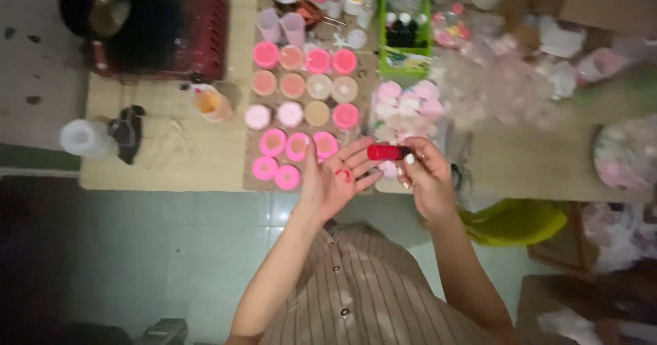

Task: Pouring wax into molds, cleaning a dropper bottle, and removing a finished candle from a silicone mold.

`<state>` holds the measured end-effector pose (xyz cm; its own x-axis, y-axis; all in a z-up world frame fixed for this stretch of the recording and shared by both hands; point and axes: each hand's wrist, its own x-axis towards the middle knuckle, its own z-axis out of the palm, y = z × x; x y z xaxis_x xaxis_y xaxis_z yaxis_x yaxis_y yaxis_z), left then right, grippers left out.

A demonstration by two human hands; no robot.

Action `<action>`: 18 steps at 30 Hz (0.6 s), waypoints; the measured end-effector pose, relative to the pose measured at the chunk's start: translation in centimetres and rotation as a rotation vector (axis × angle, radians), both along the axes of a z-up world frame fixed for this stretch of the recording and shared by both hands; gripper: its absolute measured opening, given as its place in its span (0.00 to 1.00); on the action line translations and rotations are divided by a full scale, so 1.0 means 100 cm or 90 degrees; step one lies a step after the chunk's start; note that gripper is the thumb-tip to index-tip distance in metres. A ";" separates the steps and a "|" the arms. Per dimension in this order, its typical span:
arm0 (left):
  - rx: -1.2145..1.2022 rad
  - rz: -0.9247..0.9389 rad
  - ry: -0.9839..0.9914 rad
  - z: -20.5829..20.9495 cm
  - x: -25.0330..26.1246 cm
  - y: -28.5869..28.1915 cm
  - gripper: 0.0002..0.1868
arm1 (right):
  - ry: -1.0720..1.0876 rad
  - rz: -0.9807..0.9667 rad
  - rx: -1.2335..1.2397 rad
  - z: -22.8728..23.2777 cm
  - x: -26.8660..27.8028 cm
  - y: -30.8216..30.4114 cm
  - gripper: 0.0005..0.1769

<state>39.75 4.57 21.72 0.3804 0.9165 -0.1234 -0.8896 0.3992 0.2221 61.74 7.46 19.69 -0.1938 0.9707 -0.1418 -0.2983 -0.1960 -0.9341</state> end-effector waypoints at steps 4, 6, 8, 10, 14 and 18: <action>0.007 -0.104 0.100 -0.046 0.065 -0.044 0.37 | 0.095 0.066 0.024 0.006 0.088 -0.038 0.15; -0.017 -0.168 0.090 -0.063 0.105 -0.056 0.31 | 0.124 0.146 0.038 0.017 0.130 -0.049 0.15; -0.004 -0.212 0.099 -0.062 0.144 -0.071 0.30 | 0.082 0.158 0.030 0.028 0.170 -0.070 0.15; 0.008 -0.267 0.108 -0.054 0.185 -0.084 0.30 | 0.041 0.160 0.017 0.033 0.212 -0.090 0.15; -0.025 -0.380 0.101 -0.036 0.260 -0.090 0.31 | -0.066 0.166 0.054 0.025 0.293 -0.118 0.16; -0.050 -0.476 0.127 -0.048 0.324 -0.097 0.24 | -0.176 0.089 0.030 0.044 0.349 -0.137 0.17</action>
